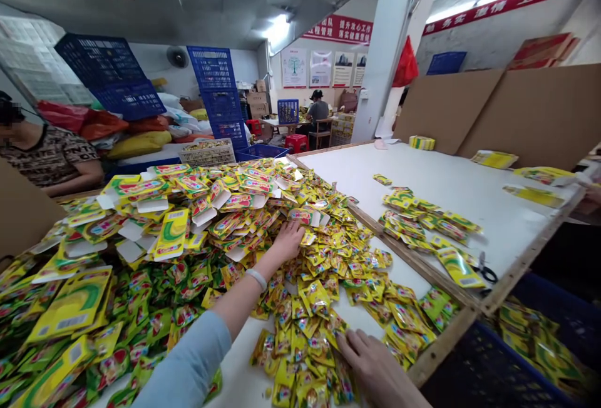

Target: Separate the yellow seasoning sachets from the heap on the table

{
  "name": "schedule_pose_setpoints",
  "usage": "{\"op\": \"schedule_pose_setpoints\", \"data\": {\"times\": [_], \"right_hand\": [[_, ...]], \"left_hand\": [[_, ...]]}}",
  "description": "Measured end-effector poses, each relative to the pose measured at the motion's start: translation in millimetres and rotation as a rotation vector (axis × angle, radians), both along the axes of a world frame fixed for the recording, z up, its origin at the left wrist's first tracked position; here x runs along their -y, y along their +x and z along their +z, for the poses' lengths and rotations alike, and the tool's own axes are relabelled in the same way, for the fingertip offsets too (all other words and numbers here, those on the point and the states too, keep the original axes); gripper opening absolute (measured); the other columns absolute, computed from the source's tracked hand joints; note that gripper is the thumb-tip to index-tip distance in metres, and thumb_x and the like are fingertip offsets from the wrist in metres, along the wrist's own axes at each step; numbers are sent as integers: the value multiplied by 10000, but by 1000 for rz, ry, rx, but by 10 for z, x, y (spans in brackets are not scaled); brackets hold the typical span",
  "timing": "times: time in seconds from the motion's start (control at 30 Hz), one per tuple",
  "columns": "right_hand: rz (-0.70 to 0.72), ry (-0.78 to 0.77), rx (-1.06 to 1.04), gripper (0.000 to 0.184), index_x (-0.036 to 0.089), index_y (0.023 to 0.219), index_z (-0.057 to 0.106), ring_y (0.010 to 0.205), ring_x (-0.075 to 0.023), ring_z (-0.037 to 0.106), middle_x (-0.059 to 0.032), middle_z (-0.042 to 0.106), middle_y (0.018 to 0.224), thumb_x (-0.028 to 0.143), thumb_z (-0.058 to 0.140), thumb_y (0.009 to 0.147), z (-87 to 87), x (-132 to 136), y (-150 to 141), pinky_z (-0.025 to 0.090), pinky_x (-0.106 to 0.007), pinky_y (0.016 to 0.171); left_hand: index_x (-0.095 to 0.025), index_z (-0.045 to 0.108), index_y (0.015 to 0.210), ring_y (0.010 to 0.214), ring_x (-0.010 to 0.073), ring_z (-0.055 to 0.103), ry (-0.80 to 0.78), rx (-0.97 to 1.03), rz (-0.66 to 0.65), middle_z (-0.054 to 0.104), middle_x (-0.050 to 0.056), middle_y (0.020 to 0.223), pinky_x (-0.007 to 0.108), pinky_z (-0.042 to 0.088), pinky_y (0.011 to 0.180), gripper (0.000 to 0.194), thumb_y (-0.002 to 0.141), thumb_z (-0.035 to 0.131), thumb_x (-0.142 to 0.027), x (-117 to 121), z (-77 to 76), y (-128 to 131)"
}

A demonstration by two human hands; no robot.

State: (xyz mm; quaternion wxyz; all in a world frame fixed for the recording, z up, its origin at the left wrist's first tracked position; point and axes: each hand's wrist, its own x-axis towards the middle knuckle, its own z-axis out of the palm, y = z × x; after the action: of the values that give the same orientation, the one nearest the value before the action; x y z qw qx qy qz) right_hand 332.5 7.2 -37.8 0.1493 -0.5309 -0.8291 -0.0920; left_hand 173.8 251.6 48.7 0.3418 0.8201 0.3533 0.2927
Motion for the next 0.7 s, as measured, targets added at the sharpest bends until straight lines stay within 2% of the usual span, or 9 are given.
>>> {"op": "schedule_pose_setpoints", "data": {"times": [0.07,0.13,0.23,0.3,0.33,0.4,0.5,0.6,0.7], "right_hand": [[-21,-79,-178,422,170,1074,556,777,-236,616,-93,635,881,-4,477,697,27,-9,-19,530,-324,620],[-54,-141,-522,403,200,1128,518,823,-214,610,-100,597,1010,51,446,760,156,-40,-10,542,-314,645],[-68,-193,-1122,279,233,1122,493,610,-130,574,-79,536,1052,184,418,858,480,-140,-75,512,-236,457],[-25,-167,-1349,227,245,1084,507,532,-95,520,-62,514,1032,238,459,862,718,-228,-210,462,-206,392],[18,-138,-1371,216,246,1063,522,572,-104,533,-60,513,1031,237,485,850,828,-267,-296,475,-212,433],[136,-114,-1264,209,240,1028,556,741,-151,568,-61,534,1017,196,511,828,1011,-320,-471,509,-253,606],[309,-260,-963,283,223,1011,583,939,-189,541,-61,562,987,84,480,787,1190,-308,-646,459,-307,823],[316,-464,-714,427,224,1034,579,929,-168,541,-52,562,983,-9,411,718,1309,-219,-680,440,-278,827],[271,-579,-510,482,253,1048,590,868,-157,550,-32,560,937,-14,393,699,1426,-136,-650,434,-251,773]], "left_hand": [[-177,532,1106,1180,262,427,-50,37,-1,477,80,1279,515,326,981,310,813,564,-275,167,-12,-74],[-172,527,1096,1081,238,504,-142,83,4,540,84,1189,452,390,926,299,808,546,-250,455,-23,-185],[-145,565,976,777,184,597,-348,153,6,634,66,883,333,483,732,233,804,494,-286,1045,-56,-371],[-136,571,885,616,157,574,-483,189,1,610,34,719,287,480,594,263,756,552,-365,1443,-72,-475],[-140,569,860,570,145,553,-534,209,-4,589,14,668,273,468,556,284,726,589,-390,1613,-70,-518],[-152,567,807,524,122,509,-666,299,-15,546,-20,614,252,446,521,300,662,658,-399,1860,-40,-591],[-155,582,794,557,106,481,-809,484,-48,542,-35,640,231,432,549,267,587,713,-262,2022,45,-680],[-149,601,872,634,112,507,-798,489,-64,589,-28,719,230,430,628,324,558,663,-97,2083,81,-754],[-159,570,959,686,133,544,-841,406,-35,612,-22,757,247,442,666,408,567,638,-68,2153,4,-792]]}}
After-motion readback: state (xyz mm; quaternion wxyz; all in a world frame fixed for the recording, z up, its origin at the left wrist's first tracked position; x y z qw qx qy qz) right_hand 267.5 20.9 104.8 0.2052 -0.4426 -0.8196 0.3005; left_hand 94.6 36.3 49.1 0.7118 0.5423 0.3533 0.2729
